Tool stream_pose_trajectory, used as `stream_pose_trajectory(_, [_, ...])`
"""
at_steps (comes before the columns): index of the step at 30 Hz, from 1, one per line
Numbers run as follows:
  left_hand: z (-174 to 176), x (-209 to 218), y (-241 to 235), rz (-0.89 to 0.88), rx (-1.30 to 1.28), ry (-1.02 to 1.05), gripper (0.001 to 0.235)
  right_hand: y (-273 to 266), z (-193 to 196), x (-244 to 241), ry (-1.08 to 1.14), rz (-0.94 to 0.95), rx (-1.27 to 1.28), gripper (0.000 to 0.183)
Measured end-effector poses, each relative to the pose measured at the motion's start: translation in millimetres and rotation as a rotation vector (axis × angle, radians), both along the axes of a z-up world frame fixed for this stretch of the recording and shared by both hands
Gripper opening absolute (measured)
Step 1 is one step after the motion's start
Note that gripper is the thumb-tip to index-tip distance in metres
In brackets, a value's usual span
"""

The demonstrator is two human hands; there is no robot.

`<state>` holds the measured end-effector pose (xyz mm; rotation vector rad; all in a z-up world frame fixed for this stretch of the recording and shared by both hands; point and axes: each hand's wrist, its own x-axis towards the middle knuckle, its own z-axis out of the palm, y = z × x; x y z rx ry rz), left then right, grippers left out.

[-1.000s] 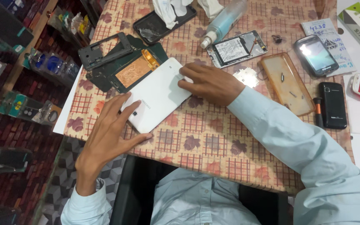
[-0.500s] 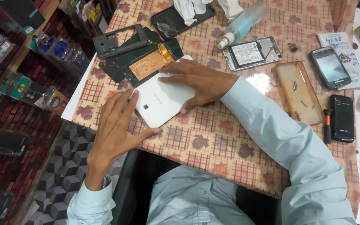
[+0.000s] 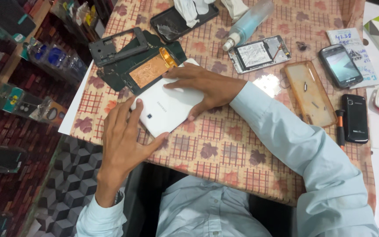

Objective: The person disassembles a white Samsung tablet by removing the back cover and setting it aside. Then the person disassembles a black mobile phone by removing the back cover, battery, and using a screwdriver to remove screws before separating the internal components.

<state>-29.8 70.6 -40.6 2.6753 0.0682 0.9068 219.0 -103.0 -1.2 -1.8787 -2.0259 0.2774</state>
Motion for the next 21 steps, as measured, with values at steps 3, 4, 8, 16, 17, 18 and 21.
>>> stream_pose_trajectory(3, [-3,-1,0,0.019,-0.011,0.046,0.086,-3,-3,-3,0.032,-0.015,0.013,0.104])
stream_pose_trajectory(4, [-3,-1,0,0.023,-0.011,0.049,0.087,-5,-2,-3,0.029,-0.029,0.023,0.103])
stream_pose_trajectory(8, [1,-1,-2,0.029,-0.009,0.070,0.086,-16,-5,-5,-0.060,-0.058,0.085,0.097])
stream_pose_trajectory(16, [5,-2,-2,0.002,-0.038,0.117,0.084,-29,-8,10,0.012,-0.124,0.033,0.100])
stream_pose_trajectory(17, [6,-3,-2,-0.012,-0.035,0.107,0.086,-30,-7,11,0.051,-0.151,0.004,0.103])
stream_pose_trajectory(18, [6,-4,-1,-0.026,-0.033,0.099,0.089,-30,-5,12,0.091,-0.178,-0.025,0.105])
stream_pose_trajectory(21, [6,-4,0,-0.039,-0.054,0.115,0.094,-28,-1,15,0.045,-0.165,-0.040,0.105])
